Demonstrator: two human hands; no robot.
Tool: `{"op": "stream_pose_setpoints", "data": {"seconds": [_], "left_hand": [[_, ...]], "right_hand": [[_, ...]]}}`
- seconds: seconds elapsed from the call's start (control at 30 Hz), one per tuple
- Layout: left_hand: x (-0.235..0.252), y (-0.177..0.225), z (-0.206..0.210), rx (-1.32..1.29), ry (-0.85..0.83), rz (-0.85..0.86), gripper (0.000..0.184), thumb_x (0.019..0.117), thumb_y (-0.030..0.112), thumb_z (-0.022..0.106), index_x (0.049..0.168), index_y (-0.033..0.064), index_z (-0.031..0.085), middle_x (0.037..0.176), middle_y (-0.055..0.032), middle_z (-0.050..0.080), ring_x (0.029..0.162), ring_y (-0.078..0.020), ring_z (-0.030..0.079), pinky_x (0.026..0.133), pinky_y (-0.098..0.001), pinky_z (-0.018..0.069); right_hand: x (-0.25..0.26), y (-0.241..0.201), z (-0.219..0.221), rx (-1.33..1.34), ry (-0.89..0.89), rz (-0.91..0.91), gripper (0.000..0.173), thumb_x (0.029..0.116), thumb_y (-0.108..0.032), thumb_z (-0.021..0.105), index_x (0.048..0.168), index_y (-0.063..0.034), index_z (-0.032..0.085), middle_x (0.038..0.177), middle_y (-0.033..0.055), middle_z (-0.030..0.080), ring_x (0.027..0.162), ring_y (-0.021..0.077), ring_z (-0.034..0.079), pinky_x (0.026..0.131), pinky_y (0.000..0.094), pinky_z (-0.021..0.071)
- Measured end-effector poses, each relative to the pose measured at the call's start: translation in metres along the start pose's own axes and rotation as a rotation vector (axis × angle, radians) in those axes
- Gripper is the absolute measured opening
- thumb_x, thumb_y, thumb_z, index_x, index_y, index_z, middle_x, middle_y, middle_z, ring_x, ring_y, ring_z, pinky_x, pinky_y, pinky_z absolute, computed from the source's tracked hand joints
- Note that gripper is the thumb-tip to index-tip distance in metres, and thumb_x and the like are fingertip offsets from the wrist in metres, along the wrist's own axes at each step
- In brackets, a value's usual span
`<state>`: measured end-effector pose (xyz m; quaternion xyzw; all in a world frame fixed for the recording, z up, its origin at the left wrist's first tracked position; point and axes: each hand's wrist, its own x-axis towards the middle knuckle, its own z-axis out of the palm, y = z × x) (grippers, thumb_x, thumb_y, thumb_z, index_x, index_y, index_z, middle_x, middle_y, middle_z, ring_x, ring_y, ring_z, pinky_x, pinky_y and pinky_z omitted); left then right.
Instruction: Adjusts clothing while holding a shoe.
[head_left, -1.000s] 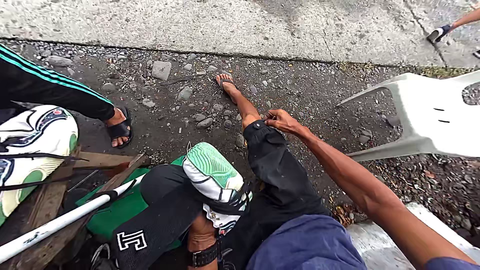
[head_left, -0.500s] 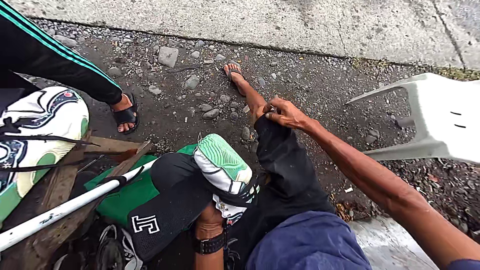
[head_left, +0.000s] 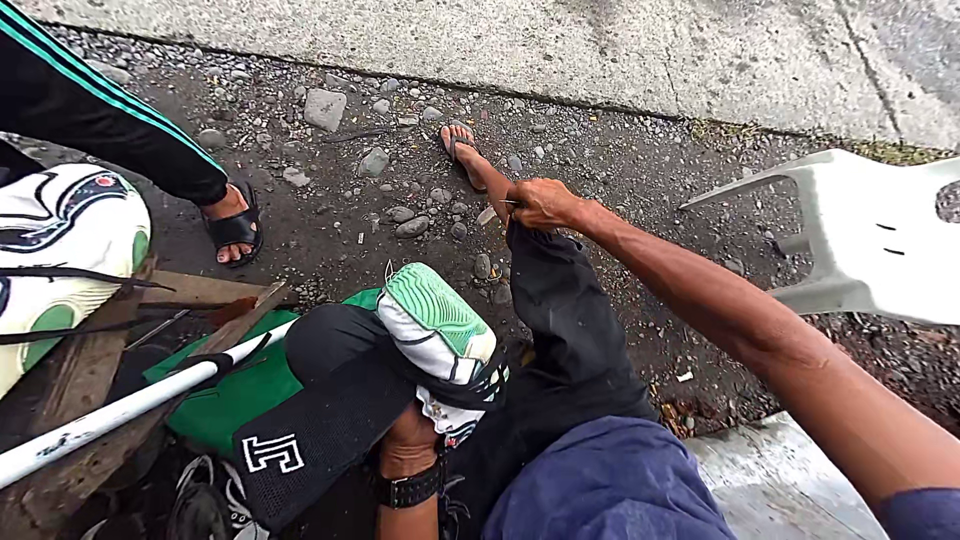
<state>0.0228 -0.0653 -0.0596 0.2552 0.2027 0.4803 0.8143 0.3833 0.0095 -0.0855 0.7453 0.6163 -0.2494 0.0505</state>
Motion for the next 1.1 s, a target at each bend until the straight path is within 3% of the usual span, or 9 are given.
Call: {"op": "stream_pose_setpoints", "data": {"seconds": [0.23, 0.4, 0.63, 0.73, 0.8, 0.87, 0.93, 1.03, 1.1], "left_hand": [[0.000, 0.001, 0.007, -0.010, 0.004, -0.028, 0.017, 0.0848, 0.031, 0.077, 0.099, 0.0226, 0.080, 0.097, 0.0026, 0.079, 0.094, -0.0039, 0.074, 0.085, -0.0211, 0.0590], [-0.004, -0.002, -0.005, -0.002, -0.017, -0.023, 0.019, 0.0858, 0.032, 0.076, 0.102, 0.0217, 0.079, 0.099, 0.0018, 0.079, 0.095, -0.0044, 0.074, 0.085, -0.0218, 0.0595], [0.002, 0.000, -0.003, -0.042, -0.063, -0.049, 0.020, 0.0871, 0.032, 0.075, 0.104, 0.0216, 0.080, 0.100, 0.0015, 0.079, 0.095, -0.0048, 0.074, 0.086, -0.0218, 0.0594], [0.005, -0.001, -0.004, -0.086, -0.088, -0.068, 0.020, 0.0865, 0.033, 0.076, 0.102, 0.0204, 0.080, 0.097, 0.0003, 0.079, 0.091, -0.0061, 0.075, 0.083, -0.0227, 0.0604], [0.005, 0.001, -0.009, -0.123, -0.180, -0.064, 0.021, 0.0908, 0.030, 0.073, 0.107, 0.0184, 0.079, 0.104, -0.0007, 0.079, 0.098, -0.0074, 0.074, 0.088, -0.0242, 0.0594], [0.004, 0.004, -0.001, -0.094, -0.202, -0.037, 0.019, 0.0909, 0.029, 0.073, 0.106, 0.0190, 0.079, 0.104, 0.0006, 0.078, 0.098, -0.0059, 0.073, 0.089, -0.0232, 0.0588], [-0.006, 0.012, 0.011, 0.002, -0.185, -0.006, 0.017, 0.0897, 0.031, 0.074, 0.103, 0.0218, 0.079, 0.101, 0.0041, 0.079, 0.096, -0.0025, 0.072, 0.088, -0.0203, 0.0582], [-0.020, 0.030, 0.015, 0.188, -0.276, -0.042, 0.018, 0.1012, 0.021, 0.060, 0.098, 0.0181, 0.077, 0.097, 0.0078, 0.077, 0.094, 0.0041, 0.069, 0.089, -0.0136, 0.0539], [-0.036, 0.050, 0.056, 0.289, -0.003, -0.089, 0.033, 0.1009, -0.004, 0.040, 0.077, 0.0043, 0.061, 0.074, 0.0028, 0.072, 0.074, 0.0048, 0.067, 0.074, -0.0096, 0.0540]], "right_hand": [[0.030, 0.045, 0.005, 0.311, -0.007, 0.003, 0.021, 0.0930, -0.022, 0.066, 0.087, -0.0018, 0.068, 0.080, 0.0157, 0.064, 0.079, 0.0329, 0.064, 0.071, 0.0585, 0.0480], [0.051, 0.049, 0.021, 0.352, 0.023, -0.010, 0.022, 0.0940, -0.021, 0.064, 0.088, -0.0003, 0.070, 0.084, 0.0179, 0.067, 0.084, 0.0348, 0.065, 0.076, 0.0604, 0.0489], [0.053, 0.066, 0.017, 0.434, 0.243, 0.128, 0.029, 0.1004, -0.027, 0.060, 0.116, -0.0047, 0.070, 0.103, 0.0193, 0.071, 0.100, 0.0373, 0.068, 0.089, 0.0636, 0.0507], [0.010, 0.052, 0.003, 0.638, 0.334, 0.053, 0.043, 0.0999, -0.027, 0.066, 0.137, -0.0060, 0.059, 0.113, 0.0163, 0.072, 0.098, 0.0277, 0.070, 0.091, 0.0516, 0.0558], [-0.038, 0.014, -0.015, 0.765, 0.378, -0.021, 0.034, 0.1019, -0.027, 0.064, 0.131, -0.0094, 0.065, 0.109, 0.0088, 0.072, 0.077, 0.0159, 0.066, 0.069, 0.0374, 0.0558], [-0.097, -0.029, -0.035, 0.891, 0.402, -0.134, 0.025, 0.1029, -0.025, 0.062, 0.122, -0.0110, 0.069, 0.099, 0.0014, 0.071, 0.052, 0.0053, 0.050, 0.046, 0.0230, 0.0437], [-0.148, -0.065, -0.048, 0.962, 0.413, -0.281, 0.024, 0.1014, -0.024, 0.062, 0.118, -0.0098, 0.071, 0.098, -0.0019, 0.073, 0.051, 0.0000, 0.051, 0.045, 0.0169, 0.0439], [-0.188, -0.098, -0.057, 0.988, 0.456, -0.477, 0.022, 0.1023, -0.023, 0.060, 0.115, -0.0080, 0.072, 0.096, -0.0053, 0.072, 0.057, -0.0051, 0.052, 0.051, 0.0132, 0.0445], [-0.195, -0.107, -0.059, 0.954, 0.472, -0.572, 0.026, 0.1048, -0.025, 0.058, 0.117, -0.0062, 0.072, 0.102, -0.0055, 0.070, 0.063, -0.0066, 0.052, 0.055, 0.0120, 0.0457]]}}
